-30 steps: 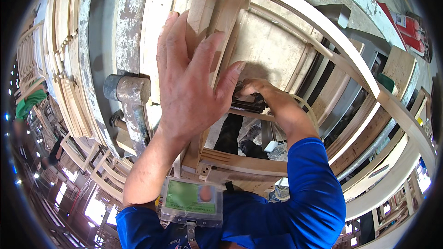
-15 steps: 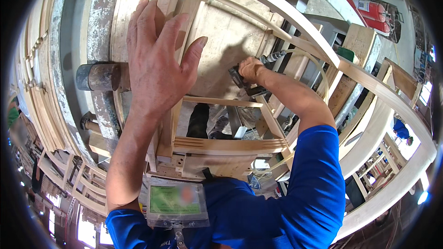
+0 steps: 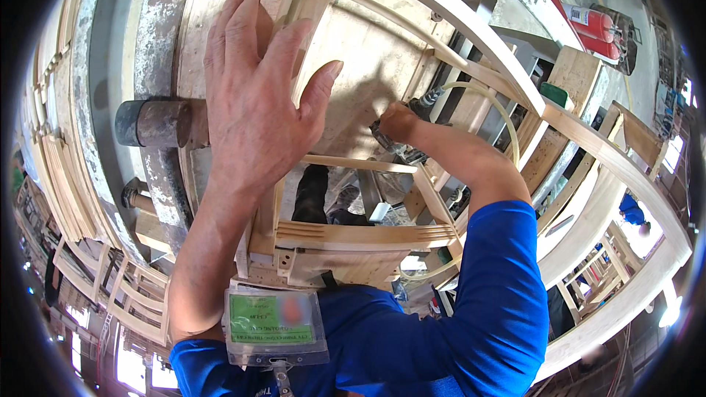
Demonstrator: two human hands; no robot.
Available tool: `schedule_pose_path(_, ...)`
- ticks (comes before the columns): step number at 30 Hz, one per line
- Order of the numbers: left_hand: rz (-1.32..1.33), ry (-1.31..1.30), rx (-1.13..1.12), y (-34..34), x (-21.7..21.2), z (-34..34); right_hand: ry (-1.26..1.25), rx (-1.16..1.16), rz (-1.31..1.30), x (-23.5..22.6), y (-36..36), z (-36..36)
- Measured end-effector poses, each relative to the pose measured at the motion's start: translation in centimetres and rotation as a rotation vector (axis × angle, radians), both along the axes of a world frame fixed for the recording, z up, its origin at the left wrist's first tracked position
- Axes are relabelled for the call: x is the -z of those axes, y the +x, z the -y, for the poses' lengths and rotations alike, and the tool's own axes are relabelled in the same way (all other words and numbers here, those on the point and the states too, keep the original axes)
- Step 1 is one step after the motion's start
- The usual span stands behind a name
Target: The person assembles wooden chair frames by attaching backrests and seat supports using a pneumatic nail gun. They repeatedly pick up frames, align parts, drive nails, and move completed units aside.
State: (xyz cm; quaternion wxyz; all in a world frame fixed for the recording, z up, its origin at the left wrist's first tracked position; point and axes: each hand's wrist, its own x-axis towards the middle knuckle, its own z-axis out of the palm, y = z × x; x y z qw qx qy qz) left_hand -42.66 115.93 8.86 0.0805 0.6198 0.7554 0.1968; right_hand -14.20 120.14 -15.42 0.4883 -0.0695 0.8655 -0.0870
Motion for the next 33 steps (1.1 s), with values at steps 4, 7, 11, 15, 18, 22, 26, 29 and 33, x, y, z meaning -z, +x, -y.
schedule_pose_path(4, 0.029, -0.031, -0.009, 0.4, -0.6, -0.3, -0.073, -0.011, -0.046, 0.9, -0.2, 1.1)
schedule_pose_path(7, 0.011, -0.050, -0.045, 0.5, -0.1, 0.3, -0.037, 0.022, 0.018, 1.8, -0.8, 2.1)
schedule_pose_path(11, -0.038, -0.025, -0.026, 1.0, -1.1, 0.2, 0.074, 0.130, 0.004, -0.5, -3.1, 2.6)
schedule_pose_path(15, -0.058, 0.078, 0.004, 1.0, 0.0, 0.5, 0.230, 0.284, 0.016, -5.8, -2.4, 3.2)
schedule_pose_path(18, -0.041, 0.088, 0.007, 1.6, -0.7, 0.4, 0.369, 0.621, 0.033, -12.3, -2.4, 3.3)
schedule_pose_path(22, 0.003, 0.090, 0.010, 2.2, -2.4, 0.9, 0.608, 1.087, -0.389, -23.0, -2.6, 5.8)
schedule_pose_path(26, -0.036, 0.082, 0.046, 2.1, -4.1, 2.0, 0.371, 1.424, -0.711, -36.0, -1.5, 10.7)
schedule_pose_path(29, -0.095, 0.084, 0.069, 2.1, -4.8, 2.7, 0.049, 1.543, -0.769, -43.1, 2.0, 16.5)
schedule_pose_path(33, -0.194, 0.082, 0.127, 3.4, -5.8, 3.5, -0.220, 1.540, -0.808, -47.9, 11.6, 26.3)
